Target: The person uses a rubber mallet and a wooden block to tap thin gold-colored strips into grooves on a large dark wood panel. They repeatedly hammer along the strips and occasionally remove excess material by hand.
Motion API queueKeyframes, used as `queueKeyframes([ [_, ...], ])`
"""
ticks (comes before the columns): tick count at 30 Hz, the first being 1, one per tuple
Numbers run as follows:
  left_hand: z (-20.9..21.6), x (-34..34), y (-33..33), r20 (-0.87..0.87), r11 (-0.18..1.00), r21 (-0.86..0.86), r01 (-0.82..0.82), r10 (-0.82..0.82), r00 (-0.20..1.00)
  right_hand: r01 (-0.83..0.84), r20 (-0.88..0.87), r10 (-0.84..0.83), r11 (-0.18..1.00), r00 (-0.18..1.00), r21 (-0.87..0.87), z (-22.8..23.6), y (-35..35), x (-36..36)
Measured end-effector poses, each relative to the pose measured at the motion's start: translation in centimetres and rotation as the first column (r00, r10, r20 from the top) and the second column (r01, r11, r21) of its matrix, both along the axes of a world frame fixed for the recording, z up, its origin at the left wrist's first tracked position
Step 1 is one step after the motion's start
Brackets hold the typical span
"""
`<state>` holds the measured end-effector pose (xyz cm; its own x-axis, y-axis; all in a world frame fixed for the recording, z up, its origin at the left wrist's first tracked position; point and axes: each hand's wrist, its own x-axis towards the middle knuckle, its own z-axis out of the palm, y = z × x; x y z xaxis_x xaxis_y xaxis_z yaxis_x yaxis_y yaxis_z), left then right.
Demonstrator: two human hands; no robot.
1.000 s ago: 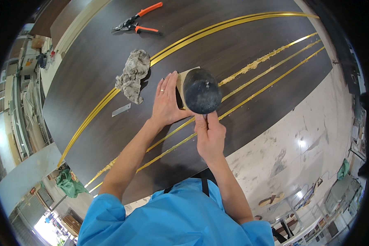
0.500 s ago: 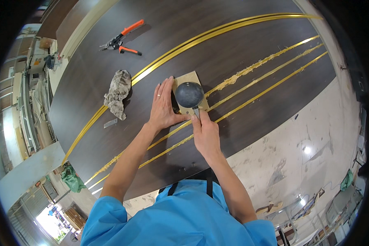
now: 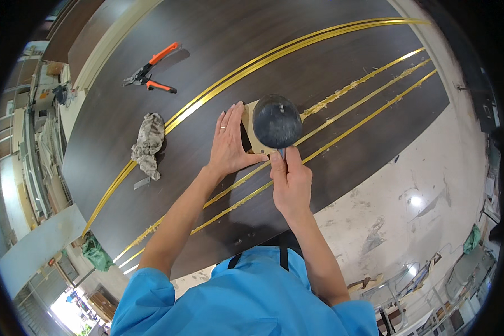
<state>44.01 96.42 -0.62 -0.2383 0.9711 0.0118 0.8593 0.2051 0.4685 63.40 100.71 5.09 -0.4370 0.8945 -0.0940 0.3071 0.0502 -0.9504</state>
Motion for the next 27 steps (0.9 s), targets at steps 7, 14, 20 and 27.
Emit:
queueKeyframes([
  [7, 0.0, 1.2, 2.6, 0.084, 0.998, 0.060, -0.006, 0.001, 0.996, 0.012, 0.163, -0.002, 0.998, 0.987, -0.061, 0.3, 2.2, 0.5],
  [14, -0.2, 2.9, 6.3, 0.058, 0.999, 0.049, -0.009, 0.006, 0.998, 0.040, 0.235, -0.019, 0.996, 0.972, -0.083, 0.1, 5.2, 1.6],
  [20, -0.2, 4.5, 10.5, 0.050, 0.999, 0.042, -0.031, 0.029, 0.998, 0.056, -0.003, -0.056, 0.998, 0.998, -0.041, 0.6, 9.6, 4.6],
  [27, -0.9, 6.8, 15.1, 0.001, 0.999, 0.039, -0.018, 0.018, 1.000, -0.077, 0.145, 0.089, 0.993, 0.985, -0.088, 0.0, 15.3, 6.4],
])
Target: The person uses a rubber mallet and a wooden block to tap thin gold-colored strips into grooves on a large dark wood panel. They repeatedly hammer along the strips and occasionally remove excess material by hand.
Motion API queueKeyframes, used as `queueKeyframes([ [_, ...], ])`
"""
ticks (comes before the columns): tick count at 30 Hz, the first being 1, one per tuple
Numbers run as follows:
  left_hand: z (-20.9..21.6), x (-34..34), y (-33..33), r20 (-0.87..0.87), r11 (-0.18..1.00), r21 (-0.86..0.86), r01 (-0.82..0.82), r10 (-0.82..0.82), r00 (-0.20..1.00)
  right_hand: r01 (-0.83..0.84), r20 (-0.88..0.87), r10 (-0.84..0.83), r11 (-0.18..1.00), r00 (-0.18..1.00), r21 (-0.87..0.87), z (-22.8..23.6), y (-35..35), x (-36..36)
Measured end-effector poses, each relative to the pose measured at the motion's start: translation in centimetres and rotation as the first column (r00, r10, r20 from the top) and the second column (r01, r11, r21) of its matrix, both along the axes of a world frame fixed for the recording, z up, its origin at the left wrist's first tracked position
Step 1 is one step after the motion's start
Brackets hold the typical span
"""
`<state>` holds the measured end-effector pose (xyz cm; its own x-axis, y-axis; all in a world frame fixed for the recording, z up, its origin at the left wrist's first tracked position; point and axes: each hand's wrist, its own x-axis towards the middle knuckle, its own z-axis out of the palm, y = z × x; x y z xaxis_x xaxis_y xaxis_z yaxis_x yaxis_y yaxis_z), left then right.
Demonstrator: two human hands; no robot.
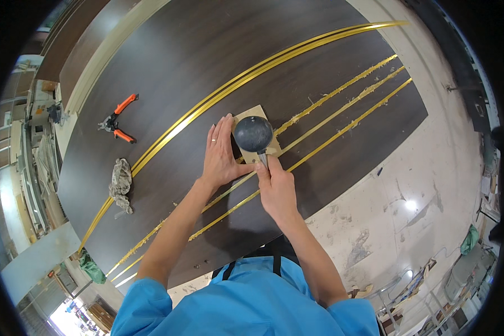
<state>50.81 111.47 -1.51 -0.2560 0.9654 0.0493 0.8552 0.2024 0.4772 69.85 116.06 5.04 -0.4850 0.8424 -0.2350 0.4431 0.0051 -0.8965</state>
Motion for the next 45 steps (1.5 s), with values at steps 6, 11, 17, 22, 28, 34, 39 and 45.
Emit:
queueKeyframes([
  [6, 0.0, 1.5, 2.8, 0.016, 1.000, -0.027, -0.002, 0.003, 1.000, -0.001, -0.061, 0.004, 0.999, 0.998, 0.050, 0.0, 2.8, 1.2],
  [11, 0.8, 2.8, 5.2, 0.007, 0.999, -0.027, -0.027, 0.027, 1.000, 0.016, -0.077, -0.021, 0.998, 0.997, -0.068, -0.5, 5.5, 2.6],
  [17, 0.5, 3.4, 6.9, 0.032, 0.999, -0.021, -0.027, 0.027, 0.999, 0.062, -0.128, -0.057, 0.997, 0.990, 0.036, -0.2, 7.8, 3.4],
  [22, -0.8, 4.0, 9.4, -0.081, 0.996, -0.076, 0.038, -0.044, 0.996, 0.038, -0.114, -0.036, 0.999, 0.993, 0.017, 0.5, 8.6, 3.5],
  [28, -0.2, 4.5, 10.3, 0.043, 1.000, 0.018, -0.015, 0.015, 0.999, 0.153, -0.028, -0.153, 0.988, 0.988, -0.004, 0.4, 9.4, 3.5],
  [34, 0.4, 5.1, 11.1, 0.020, 0.999, 0.032, -0.014, 0.013, 1.000, 0.226, -0.284, -0.176, 0.962, 0.943, 0.154, -0.5, 10.1, 3.6],
  [39, 0.0, 5.8, 13.4, 0.010, 0.998, 0.060, -0.035, 0.034, 0.999, 0.194, 0.006, -0.196, 0.976, 0.981, 0.096, -0.6, 11.5, 4.2],
  [45, 0.0, 6.5, 15.4, -0.009, 0.999, 0.051, -0.005, 0.005, 1.000, 0.203, -0.184, -0.189, 0.977, 0.965, 0.062, -0.1, 14.3, 5.5],
])
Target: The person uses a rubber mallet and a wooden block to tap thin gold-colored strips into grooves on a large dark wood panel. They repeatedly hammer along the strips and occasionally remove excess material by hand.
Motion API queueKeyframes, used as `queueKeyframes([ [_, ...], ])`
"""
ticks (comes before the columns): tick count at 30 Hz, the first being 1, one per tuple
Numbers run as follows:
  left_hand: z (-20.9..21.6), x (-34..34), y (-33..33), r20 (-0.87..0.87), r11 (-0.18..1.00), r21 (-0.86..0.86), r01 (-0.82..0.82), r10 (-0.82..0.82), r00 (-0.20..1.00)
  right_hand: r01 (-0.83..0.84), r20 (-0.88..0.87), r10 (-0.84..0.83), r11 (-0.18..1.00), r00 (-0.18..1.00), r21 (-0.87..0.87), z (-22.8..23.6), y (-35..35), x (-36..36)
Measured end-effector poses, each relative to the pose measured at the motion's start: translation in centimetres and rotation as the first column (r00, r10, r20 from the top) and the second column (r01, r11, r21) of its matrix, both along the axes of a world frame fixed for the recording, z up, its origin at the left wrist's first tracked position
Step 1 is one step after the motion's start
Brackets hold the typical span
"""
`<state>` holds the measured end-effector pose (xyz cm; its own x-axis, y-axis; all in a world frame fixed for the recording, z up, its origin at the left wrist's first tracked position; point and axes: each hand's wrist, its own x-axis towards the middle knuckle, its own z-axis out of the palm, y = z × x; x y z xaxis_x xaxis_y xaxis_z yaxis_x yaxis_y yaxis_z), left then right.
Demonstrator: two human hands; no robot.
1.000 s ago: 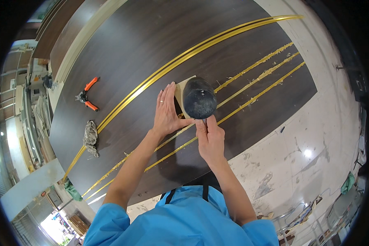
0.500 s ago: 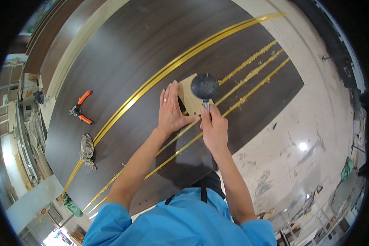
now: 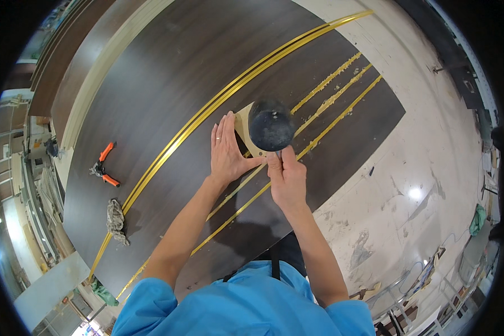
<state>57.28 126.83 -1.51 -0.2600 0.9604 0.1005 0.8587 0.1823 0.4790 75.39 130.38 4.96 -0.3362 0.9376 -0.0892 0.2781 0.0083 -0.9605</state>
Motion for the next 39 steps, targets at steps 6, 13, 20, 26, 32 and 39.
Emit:
queueKeyframes([
  [6, -0.8, 1.9, 3.0, 0.018, 1.000, -0.025, -0.009, 0.010, 1.000, -0.080, 0.084, 0.078, 0.997, 0.993, 0.020, 0.3, 4.6, 1.4],
  [13, -0.2, 4.0, 8.4, 0.031, 0.999, -0.019, -0.042, 0.043, 0.999, -0.155, 0.187, 0.162, 0.987, 0.969, -0.050, -0.6, 9.4, 3.8],
  [20, -0.1, 5.3, 12.3, -0.054, 0.999, -0.033, 0.005, -0.007, 0.999, -0.114, 0.034, 0.113, 0.993, 0.993, 0.025, -0.5, 13.1, 5.8],
  [26, -0.8, 6.2, 14.2, 0.000, 0.997, -0.078, 0.007, -0.007, 1.000, -0.126, 0.076, 0.128, 0.991, 0.989, -0.039, -0.7, 15.6, 6.3],
  [32, -0.6, 6.9, 17.4, 0.000, 1.000, -0.029, 0.001, -0.001, 1.000, -0.108, 0.158, 0.112, 0.993, 0.981, -0.038, -0.7, 18.6, 6.5],
  [39, -0.5, 7.6, 20.0, -0.017, 0.990, -0.140, 0.031, -0.034, 0.999, -0.003, -0.142, 0.019, 0.994, 0.990, 0.112, -0.1, 20.6, 7.4],
])
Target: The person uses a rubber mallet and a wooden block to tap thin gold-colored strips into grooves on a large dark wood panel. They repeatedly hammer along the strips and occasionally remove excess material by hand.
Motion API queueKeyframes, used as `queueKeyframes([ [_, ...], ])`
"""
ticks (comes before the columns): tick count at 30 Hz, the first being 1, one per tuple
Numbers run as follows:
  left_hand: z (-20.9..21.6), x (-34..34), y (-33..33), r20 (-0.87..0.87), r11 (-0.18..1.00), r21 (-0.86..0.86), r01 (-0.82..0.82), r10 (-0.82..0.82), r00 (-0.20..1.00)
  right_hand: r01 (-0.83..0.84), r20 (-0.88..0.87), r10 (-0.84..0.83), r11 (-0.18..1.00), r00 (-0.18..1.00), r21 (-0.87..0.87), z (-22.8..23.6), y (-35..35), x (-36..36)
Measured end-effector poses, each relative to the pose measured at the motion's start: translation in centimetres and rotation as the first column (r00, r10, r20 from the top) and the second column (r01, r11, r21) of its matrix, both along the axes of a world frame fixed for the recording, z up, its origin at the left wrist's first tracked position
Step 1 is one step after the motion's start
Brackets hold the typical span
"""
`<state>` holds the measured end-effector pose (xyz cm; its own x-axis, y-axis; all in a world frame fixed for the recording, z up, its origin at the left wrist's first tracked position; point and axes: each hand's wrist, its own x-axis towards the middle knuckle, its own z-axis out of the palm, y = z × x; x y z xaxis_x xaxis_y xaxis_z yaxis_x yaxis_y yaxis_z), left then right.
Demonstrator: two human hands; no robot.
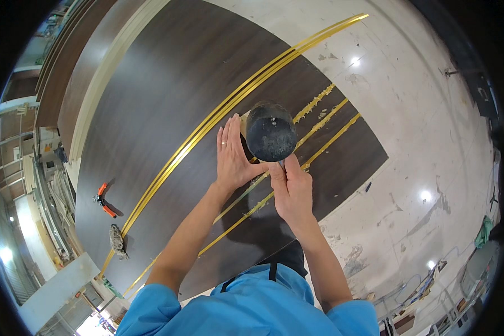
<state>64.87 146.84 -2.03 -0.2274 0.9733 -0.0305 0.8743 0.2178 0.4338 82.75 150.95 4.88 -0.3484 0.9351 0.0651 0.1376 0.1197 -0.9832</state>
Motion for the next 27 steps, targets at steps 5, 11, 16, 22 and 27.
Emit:
queueKeyframes([
  [5, -0.2, 0.5, 1.4, 0.055, 0.992, 0.129, -0.014, 0.007, 0.998, -0.040, 0.290, 0.107, 0.973, 0.951, -0.227, -0.4, 2.3, 0.3],
  [11, -0.3, 1.3, 3.8, 0.038, 0.997, 0.077, 0.015, -0.018, 0.999, 0.018, 0.137, 0.001, 0.991, 0.991, -0.135, -0.7, 3.0, 0.8],
  [16, -0.1, 2.6, 6.0, 0.063, 0.988, 0.155, -0.024, 0.015, 0.998, 0.060, 0.264, -0.002, 0.975, 0.965, -0.212, -1.8, 4.9, 1.6],
  [22, -0.2, 3.4, 8.3, 0.029, 0.990, 0.144, -0.005, 0.000, 1.000, 0.060, 0.313, 0.012, 0.974, 0.950, -0.218, -2.3, 6.7, 2.5],
  [27, -0.5, 3.5, 9.7, 0.012, 0.991, 0.132, 0.009, -0.011, 1.000, 0.074, 0.184, -0.033, 0.973, 0.982, -0.220, -1.9, 7.8, 2.6],
])
